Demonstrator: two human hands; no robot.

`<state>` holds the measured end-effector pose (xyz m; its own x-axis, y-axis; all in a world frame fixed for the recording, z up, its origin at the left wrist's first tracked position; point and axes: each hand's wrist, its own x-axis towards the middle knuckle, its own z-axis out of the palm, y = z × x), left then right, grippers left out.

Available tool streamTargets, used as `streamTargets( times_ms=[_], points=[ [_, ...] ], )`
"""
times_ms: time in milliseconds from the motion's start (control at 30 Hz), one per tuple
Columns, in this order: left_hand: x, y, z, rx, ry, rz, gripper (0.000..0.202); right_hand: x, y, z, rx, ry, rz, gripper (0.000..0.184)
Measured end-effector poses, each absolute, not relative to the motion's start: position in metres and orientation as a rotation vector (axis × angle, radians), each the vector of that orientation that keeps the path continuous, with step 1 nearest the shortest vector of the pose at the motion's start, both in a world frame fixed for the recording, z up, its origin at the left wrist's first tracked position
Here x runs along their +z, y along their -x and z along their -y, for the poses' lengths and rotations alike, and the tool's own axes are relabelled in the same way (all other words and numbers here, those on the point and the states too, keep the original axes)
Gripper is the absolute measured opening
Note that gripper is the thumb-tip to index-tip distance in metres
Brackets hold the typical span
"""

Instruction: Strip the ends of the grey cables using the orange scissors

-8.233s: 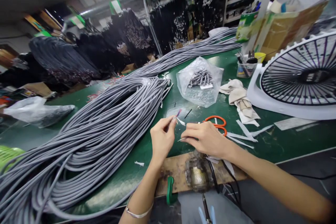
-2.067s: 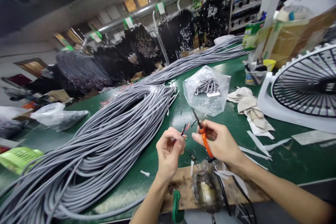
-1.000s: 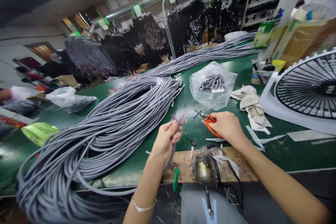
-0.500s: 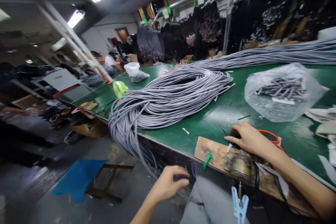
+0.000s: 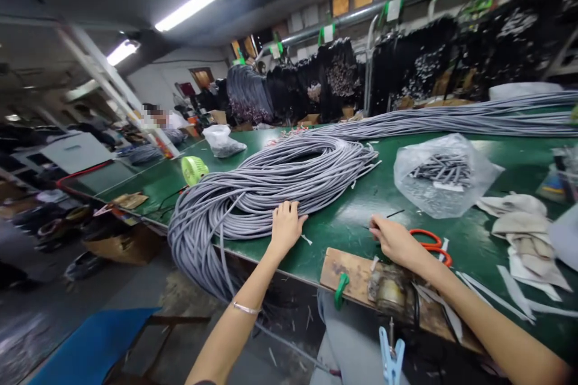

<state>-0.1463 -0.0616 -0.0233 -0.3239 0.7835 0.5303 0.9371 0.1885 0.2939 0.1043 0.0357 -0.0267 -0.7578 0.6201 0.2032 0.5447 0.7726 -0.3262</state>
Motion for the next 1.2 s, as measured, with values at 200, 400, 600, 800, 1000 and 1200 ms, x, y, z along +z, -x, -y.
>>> streamTargets(
  times_ms=[200,400,600,800,1000,1200],
  points=[
    [-0.039,0.158,0.074,-0.714,1.469,2.202,0.038,-0.018,-0.111,-0.035,0.41,0.867,2.629,0.014],
    [-0.03,0.182,0.071,-0.719,1.536,2.17,0.025,-0.022,-0.11,-0.034,0.378,0.836,2.665,0.015],
    [-0.009,0.188,0.088,-0.715,1.752,2.127,0.024,-0.025,-0.117,-0.04,0.215,0.885,2.706,0.03],
    [0.016,0.244,0.169,-0.688,1.879,2.223,0.027,-0.023,-0.128,-0.045,0.111,0.94,2.742,0.034],
    [0.022,0.327,0.262,-0.3,1.739,2.639,0.015,-0.026,-0.133,-0.051,0.132,0.968,2.753,0.034],
    [0.003,0.233,0.177,-0.487,1.814,2.451,0.031,-0.034,-0.123,-0.044,0.158,0.872,2.762,0.035]
  ],
)
